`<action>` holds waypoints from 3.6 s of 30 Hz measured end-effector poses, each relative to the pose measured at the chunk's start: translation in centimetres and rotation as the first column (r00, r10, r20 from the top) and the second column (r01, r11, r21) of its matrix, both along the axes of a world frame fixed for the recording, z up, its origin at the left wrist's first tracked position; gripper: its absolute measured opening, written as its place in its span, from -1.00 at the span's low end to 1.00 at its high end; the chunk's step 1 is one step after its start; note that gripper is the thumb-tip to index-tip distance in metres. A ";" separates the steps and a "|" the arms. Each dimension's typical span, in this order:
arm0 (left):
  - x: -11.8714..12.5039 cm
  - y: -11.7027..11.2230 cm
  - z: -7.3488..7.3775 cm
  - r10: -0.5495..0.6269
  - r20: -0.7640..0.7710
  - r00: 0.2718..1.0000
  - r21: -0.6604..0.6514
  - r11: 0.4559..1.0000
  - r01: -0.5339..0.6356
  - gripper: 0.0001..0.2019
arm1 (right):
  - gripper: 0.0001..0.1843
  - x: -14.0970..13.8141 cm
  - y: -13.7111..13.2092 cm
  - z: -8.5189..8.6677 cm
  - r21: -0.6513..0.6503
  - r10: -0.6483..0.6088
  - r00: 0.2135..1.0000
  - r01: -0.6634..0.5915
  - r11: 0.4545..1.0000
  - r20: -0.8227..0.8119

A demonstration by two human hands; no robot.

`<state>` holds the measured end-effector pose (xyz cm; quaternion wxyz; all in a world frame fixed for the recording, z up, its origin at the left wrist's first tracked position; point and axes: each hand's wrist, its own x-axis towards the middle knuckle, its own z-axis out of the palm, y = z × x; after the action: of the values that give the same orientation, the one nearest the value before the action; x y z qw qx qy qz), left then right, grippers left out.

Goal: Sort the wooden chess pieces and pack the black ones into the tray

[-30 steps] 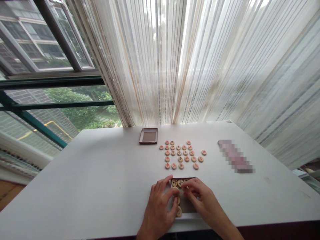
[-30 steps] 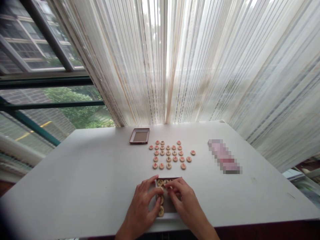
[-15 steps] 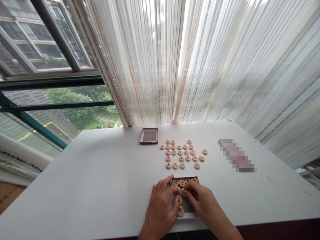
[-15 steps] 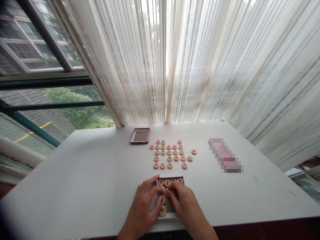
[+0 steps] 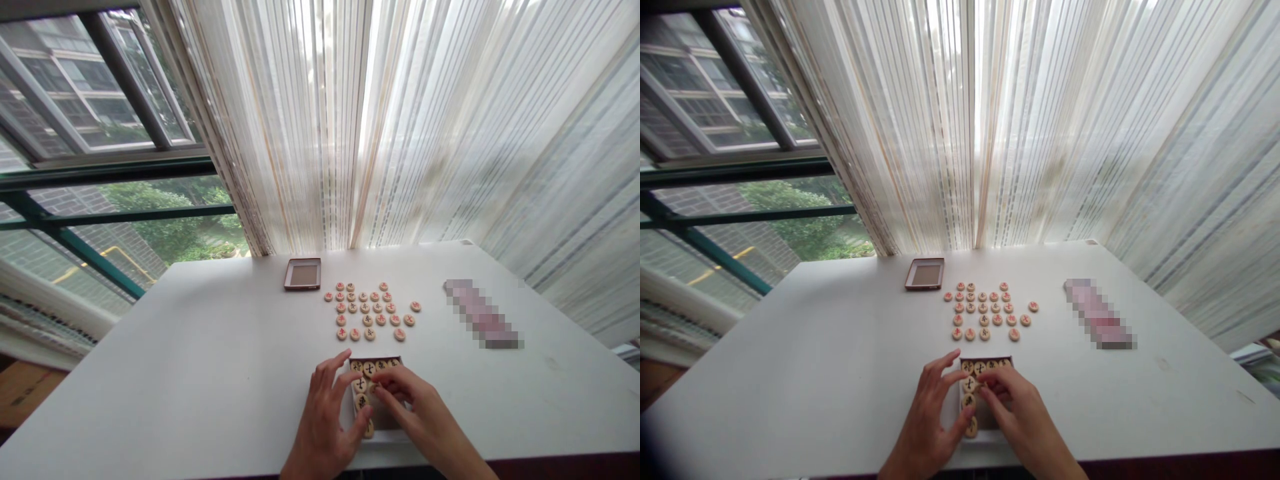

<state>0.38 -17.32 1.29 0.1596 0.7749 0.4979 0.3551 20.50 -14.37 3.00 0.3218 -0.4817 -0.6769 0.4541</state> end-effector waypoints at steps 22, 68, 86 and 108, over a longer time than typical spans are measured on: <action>2.0 2.9 2.8 0.081 0.535 0.841 -0.355 0.925 0.137 -0.84 | -0.77 2.1 -0.6 0.1 -0.001 -0.142 0.946 0.148 0.989 -0.291; 0.2 0.3 0.4 -0.065 -0.075 0.995 0.034 0.997 0.068 -0.84 | -0.87 -0.5 0.9 -0.4 0.150 -0.101 0.936 0.052 0.987 0.337; 0.2 0.3 0.6 -0.072 -0.057 0.996 0.045 0.996 0.075 -0.84 | -0.85 -0.9 -0.1 -1.7 0.285 -0.132 0.920 0.023 0.958 0.369; 0.1 0.2 0.3 -0.069 -0.052 0.996 -0.014 0.998 0.069 -0.84 | -0.87 -0.8 0.0 -2.1 0.265 -0.108 0.915 0.002 0.964 0.388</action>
<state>0.51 -17.09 1.58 0.1636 0.7996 0.4771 0.3259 19.69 -14.37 0.93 0.2501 -0.5367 -0.7678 0.2446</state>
